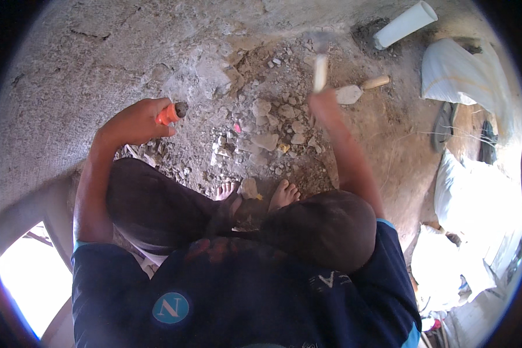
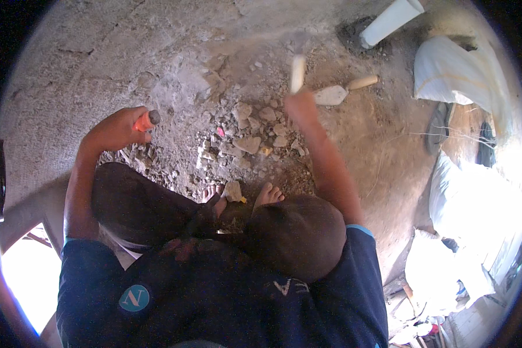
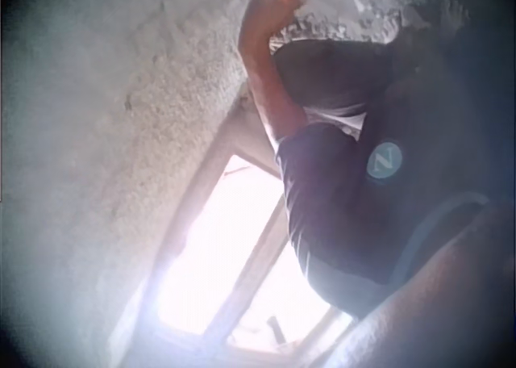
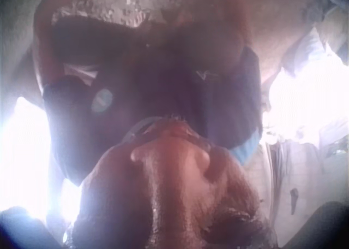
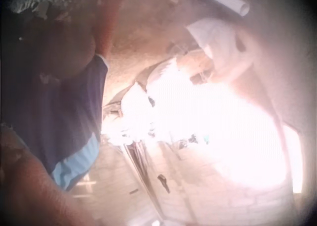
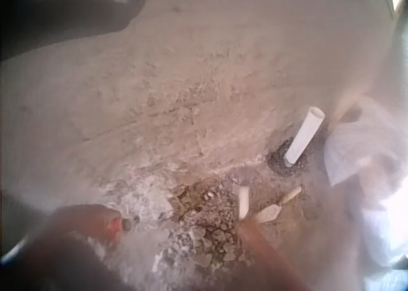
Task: The person uses a hammer and a chisel to chip away concrete from a floor.
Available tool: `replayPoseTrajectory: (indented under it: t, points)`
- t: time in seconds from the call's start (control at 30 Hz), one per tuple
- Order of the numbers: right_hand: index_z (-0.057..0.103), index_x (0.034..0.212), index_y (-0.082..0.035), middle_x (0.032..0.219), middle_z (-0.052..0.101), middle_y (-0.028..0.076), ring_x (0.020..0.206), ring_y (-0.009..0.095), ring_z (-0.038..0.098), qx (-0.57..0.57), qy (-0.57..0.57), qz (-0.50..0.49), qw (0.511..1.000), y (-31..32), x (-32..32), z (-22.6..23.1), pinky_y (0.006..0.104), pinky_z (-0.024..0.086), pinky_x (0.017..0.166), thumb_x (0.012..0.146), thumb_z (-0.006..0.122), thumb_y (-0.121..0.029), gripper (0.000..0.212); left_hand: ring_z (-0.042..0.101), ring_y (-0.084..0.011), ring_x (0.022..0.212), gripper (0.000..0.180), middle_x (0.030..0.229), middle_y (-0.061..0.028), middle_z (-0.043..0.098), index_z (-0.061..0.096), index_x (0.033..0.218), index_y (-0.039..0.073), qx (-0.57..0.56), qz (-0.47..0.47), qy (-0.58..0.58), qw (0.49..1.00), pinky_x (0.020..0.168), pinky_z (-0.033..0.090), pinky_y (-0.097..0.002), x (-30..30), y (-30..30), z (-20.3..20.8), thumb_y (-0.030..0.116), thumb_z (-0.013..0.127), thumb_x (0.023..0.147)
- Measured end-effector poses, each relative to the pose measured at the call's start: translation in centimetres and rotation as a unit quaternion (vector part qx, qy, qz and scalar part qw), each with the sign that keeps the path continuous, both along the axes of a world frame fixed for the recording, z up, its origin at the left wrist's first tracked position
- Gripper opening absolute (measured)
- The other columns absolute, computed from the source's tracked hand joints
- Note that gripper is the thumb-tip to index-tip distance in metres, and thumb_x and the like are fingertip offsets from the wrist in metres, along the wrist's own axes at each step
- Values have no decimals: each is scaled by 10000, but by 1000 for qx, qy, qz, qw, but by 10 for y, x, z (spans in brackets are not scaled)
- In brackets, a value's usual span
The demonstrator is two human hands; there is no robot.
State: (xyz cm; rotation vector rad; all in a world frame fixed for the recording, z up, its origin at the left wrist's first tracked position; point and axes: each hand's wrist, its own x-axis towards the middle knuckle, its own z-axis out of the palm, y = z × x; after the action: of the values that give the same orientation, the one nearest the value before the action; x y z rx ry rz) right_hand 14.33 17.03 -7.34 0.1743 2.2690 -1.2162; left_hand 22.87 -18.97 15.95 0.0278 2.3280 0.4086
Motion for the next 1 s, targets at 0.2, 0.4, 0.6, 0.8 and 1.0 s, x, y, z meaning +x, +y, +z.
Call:
replayPoseTrajectory:
  t: [0.2, 0.4, 0.6, 0.8, 1.0]
  points:
    - [591, 861, 44, 635, 610, 138, 515, 243, 610, 65, -48, 243, 967, -9, 54, -33, 381, 469, 460, 741, 634, -113, 202, 602, -251, 812, 351, 866, -131, 626, 575, 986, 21, 0, 21, 5, 1000, 769, 469, -363, 8, -10, -6, 217, 732, 742]
    - [548, 941, 7, 630, 586, 79, 477, 170, 560, -112, -15, -100, 989, 13, 0, 38, 338, 432, 406, 746, 628, -62, 221, 622, -258, 850, 375, 906, -142, 639, 582, 1039, 11, 11, -13, -5, 1000, 771, 476, -365, -7, 2, -8, 237, 715, 771]
    - [658, 826, 50, 657, 660, 177, 601, 235, 668, 116, -32, 182, 976, -22, 65, -67, 398, 523, 566, 730, 603, -139, 219, 616, -268, 833, 376, 899, -149, 632, 577, 1025, 18, 22, -2, -5, 1000, 751, 473, -368, -14, -2, -14, 250, 720, 767]
    - [611, 898, 64, 707, 656, 139, 541, 204, 628, 4, -133, 209, 969, -11, 84, -21, 375, 498, 487, 703, 658, -122, 273, 612, -289, 821, 377, 893, -160, 627, 575, 1022, 20, 5, -15, -10, 1000, 747, 473, -374, -6, -12, -13, 251, 720, 761]
    - [571, 857, 62, 641, 619, 106, 504, 204, 604, -150, 2, -164, 975, -13, 9, 27, 359, 467, 443, 765, 615, -53, 154, 614, -298, 841, 410, 917, -162, 633, 572, 1060, 15, 11, -21, 15, 1000, 761, 474, -380, -8, -18, -16, 255, 719, 762]
